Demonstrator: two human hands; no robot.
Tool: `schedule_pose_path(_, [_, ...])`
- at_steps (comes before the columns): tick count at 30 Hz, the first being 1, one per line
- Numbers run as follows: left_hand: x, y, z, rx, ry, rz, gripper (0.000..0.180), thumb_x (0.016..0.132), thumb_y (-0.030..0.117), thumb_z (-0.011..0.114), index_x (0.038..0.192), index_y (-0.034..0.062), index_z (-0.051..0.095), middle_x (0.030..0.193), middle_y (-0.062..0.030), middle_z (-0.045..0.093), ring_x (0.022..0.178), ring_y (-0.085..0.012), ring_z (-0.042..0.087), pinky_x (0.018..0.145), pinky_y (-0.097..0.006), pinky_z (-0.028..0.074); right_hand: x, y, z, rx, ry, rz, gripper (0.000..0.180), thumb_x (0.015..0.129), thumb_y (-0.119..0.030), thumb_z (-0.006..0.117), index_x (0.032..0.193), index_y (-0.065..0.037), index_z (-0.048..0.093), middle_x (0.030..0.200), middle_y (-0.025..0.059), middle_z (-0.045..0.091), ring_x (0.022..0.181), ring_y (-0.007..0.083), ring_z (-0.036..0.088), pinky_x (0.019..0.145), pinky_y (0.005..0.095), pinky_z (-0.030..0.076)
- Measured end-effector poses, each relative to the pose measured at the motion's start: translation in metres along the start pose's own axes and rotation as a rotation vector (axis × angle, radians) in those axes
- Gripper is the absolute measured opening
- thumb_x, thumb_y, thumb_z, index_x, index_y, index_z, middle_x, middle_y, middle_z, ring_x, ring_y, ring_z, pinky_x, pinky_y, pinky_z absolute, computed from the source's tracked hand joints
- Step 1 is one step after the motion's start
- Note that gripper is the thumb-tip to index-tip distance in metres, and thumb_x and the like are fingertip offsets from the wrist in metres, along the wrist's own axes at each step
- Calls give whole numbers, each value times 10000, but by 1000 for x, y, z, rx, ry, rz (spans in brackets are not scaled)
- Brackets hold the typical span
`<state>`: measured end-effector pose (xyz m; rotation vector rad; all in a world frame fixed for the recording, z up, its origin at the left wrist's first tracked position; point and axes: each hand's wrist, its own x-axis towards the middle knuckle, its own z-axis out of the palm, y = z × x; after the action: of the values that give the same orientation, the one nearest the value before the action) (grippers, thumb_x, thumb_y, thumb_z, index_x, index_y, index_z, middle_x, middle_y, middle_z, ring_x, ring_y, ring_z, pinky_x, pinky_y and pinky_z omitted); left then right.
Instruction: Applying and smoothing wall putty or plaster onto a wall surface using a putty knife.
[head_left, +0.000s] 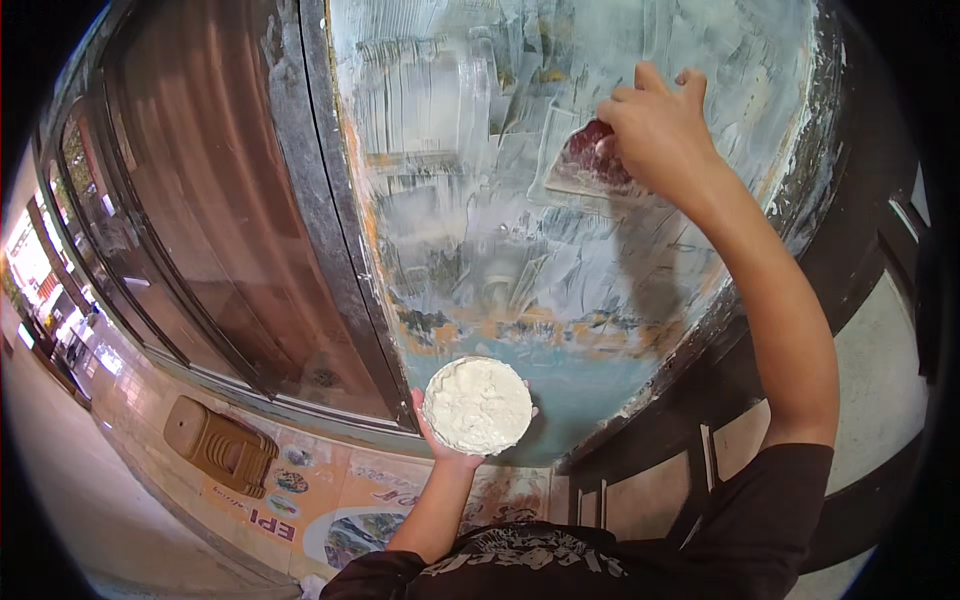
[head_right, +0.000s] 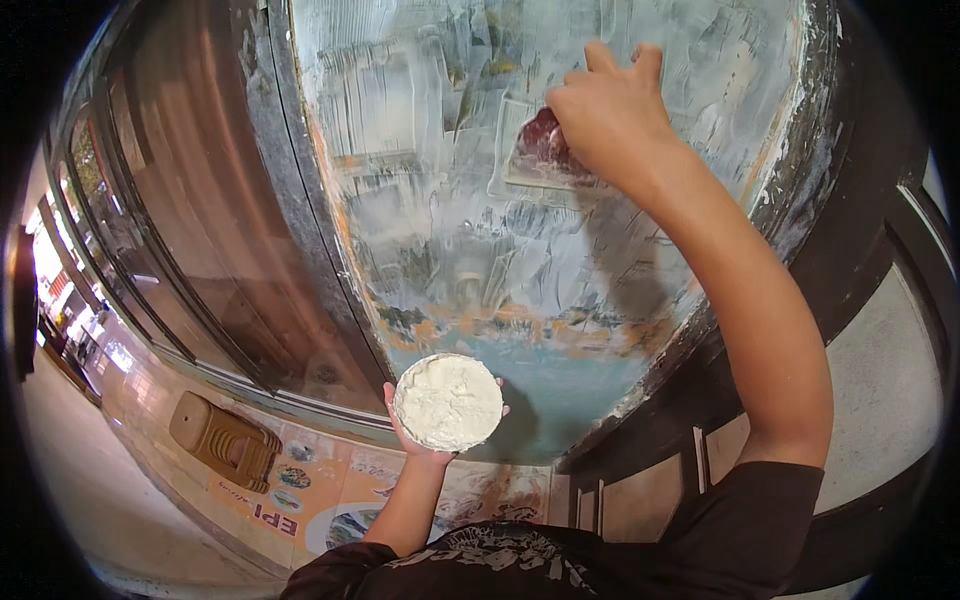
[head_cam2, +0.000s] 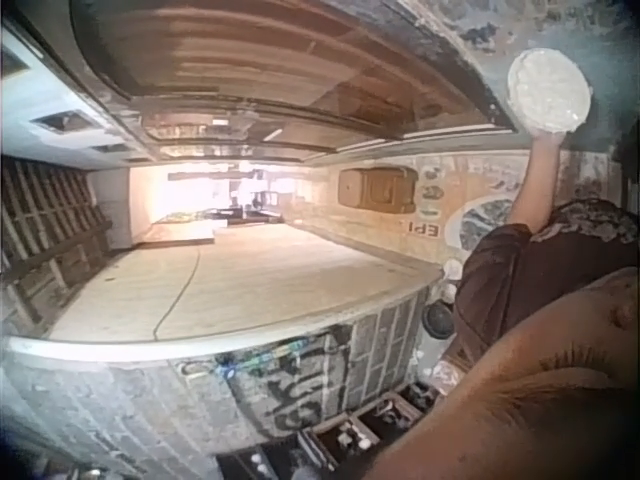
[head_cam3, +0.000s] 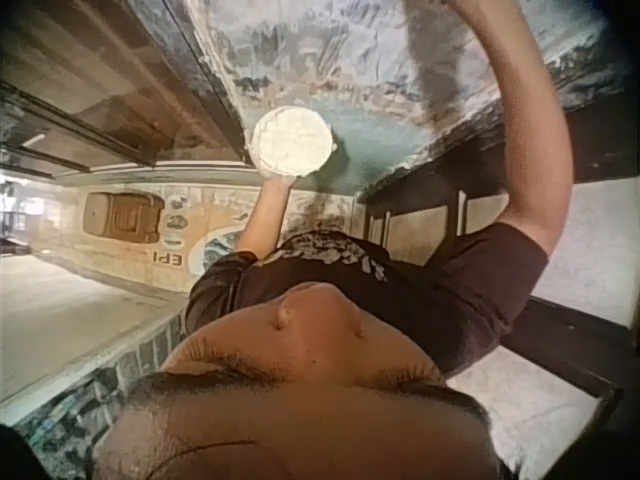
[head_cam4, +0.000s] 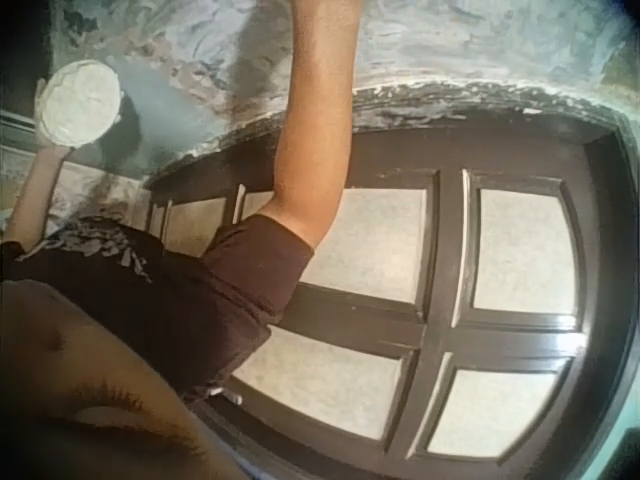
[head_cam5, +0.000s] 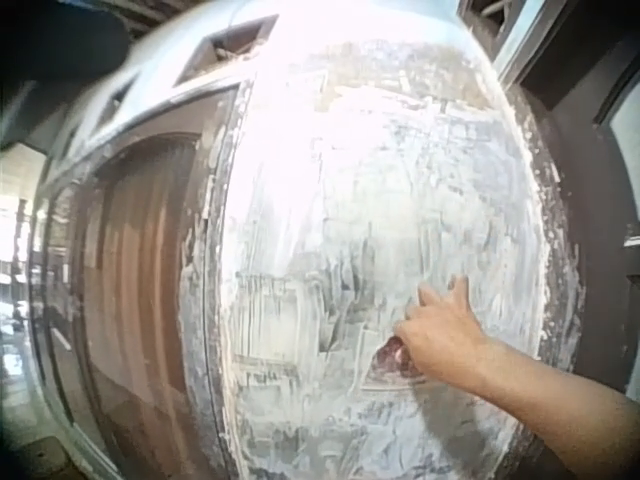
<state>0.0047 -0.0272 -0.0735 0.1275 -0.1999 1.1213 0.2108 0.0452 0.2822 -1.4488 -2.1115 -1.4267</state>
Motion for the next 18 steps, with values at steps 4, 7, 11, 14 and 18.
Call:
schedule_pose_path(4, [4, 0, -1, -20, -5, -4, 905, 811, 816, 462, 1488, 216, 435, 1534, -196, 404, 1346, -586, 364, 1058, -787, 280, 27, 8, -15, -147, 37, 70, 95, 804, -133, 684, 873, -117, 748, 884, 38, 691, 1109, 257, 554, 915, 626, 336])
schedule_pose_path(7, [8, 1, -3, 22, -8, -10, 919, 806, 820, 455, 1493, 208, 430, 1535, -205, 398, 1343, -588, 365, 1057, -785, 284, 38, 15, -36, -184, 105, 78, 100, 827, -161, 714, 916, -127, 741, 923, 19, 677, 1122, 241, 543, 924, 632, 340])
schedule_pose_path(11, [9, 6, -5, 49, 3, -12, 939, 799, 819, 452, 1493, 188, 426, 1529, -224, 395, 1338, -586, 374, 1051, -786, 291, 64, 23, -63, -255, -122, 188, 169, 774, -108, 658, 890, -88, 779, 912, 107, 714, 1150, 345, 542, 893, 739, 320])
schedule_pose_path(14, [8, 7, -11, -36, -41, -15, 968, 808, 829, 458, 1504, 156, 419, 1558, -219, 356, 1389, -586, 292, 1048, -813, 247, 77, 36, -72, -245, -61, 248, 173, 776, -93, 642, 886, -83, 775, 953, 123, 716, 1140, 354, 547, 898, 748, 307])
schedule_pose_path(18, [3, 10, -13, -12, -20, 3, 954, 810, 828, 458, 1501, 171, 426, 1552, -215, 367, 1389, -585, 293, 1055, -812, 235, 92, 62, -87, -251, 57, 289, 172, 774, -100, 652, 894, -83, 775, 982, 140, 715, 1158, 371, 545, 909, 742, 311])
